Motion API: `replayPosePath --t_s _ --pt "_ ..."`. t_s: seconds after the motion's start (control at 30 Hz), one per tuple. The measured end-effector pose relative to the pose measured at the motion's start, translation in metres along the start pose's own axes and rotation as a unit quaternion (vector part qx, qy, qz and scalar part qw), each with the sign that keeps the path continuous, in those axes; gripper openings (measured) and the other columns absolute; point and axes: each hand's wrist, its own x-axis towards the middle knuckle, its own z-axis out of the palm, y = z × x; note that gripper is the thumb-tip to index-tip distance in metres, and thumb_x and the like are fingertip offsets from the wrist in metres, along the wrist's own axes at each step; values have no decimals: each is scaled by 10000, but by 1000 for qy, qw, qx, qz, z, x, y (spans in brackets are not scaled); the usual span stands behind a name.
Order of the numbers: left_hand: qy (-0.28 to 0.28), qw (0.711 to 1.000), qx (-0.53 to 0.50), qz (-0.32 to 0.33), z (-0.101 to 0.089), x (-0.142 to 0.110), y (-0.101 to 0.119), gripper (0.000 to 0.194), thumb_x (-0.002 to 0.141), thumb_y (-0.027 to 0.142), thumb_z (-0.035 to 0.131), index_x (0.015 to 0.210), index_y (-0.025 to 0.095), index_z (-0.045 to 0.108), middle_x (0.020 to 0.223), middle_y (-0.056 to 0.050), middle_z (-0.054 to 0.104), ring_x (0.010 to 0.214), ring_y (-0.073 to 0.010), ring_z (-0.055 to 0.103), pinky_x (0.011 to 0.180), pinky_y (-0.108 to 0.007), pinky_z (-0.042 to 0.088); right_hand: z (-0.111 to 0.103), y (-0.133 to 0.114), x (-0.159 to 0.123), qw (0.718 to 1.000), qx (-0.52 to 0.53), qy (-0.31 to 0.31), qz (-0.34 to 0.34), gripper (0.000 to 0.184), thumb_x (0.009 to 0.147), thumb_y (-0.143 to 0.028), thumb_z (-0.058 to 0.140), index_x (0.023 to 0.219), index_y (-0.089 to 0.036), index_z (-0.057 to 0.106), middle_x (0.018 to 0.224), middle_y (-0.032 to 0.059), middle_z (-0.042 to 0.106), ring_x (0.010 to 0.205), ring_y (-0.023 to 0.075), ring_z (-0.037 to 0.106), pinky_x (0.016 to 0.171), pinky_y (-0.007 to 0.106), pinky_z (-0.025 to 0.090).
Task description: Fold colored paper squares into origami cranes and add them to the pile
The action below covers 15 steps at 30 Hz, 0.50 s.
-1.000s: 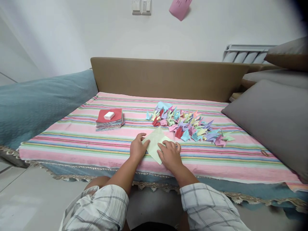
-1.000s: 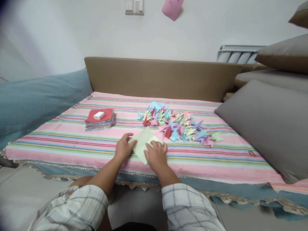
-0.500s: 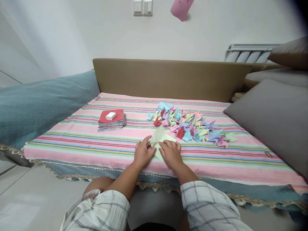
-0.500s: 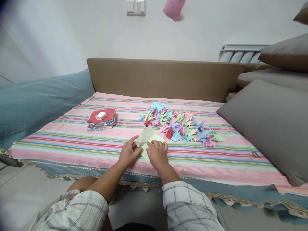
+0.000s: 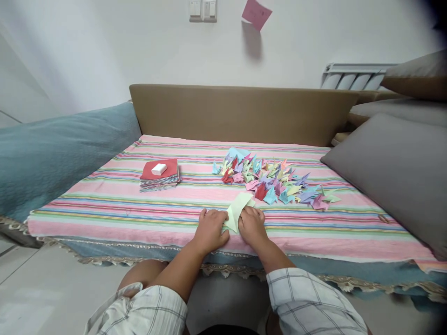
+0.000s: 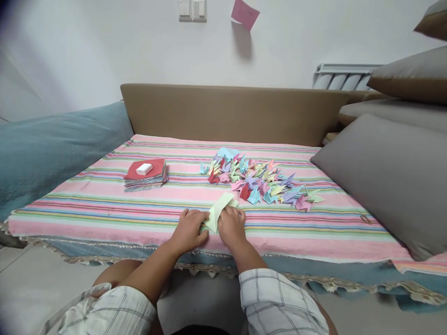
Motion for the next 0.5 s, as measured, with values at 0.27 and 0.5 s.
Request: replayPosePath --t_s 0.27,0.5 --pt "-6 999 -21 -35 1 5 -3 402 629 67 431 999 209 500 1039 -52 631 1049 -229 523 991 -454 263 7 0 -11 999 7 31 -12 232 860 -206 445 1007 -246 620 1161 57 577 1075 218 457 930 386 247" --pt "-12 996 -62 -66 -5 6 -2 414 609 53 424 991 209 456 1014 -33 630 1032 -209 532 993 -424 266 4 -5 -16 997 21 67 -34 261 883 -273 446 1080 -302 615 1201 48 540 1104 212 442 983 416 207"
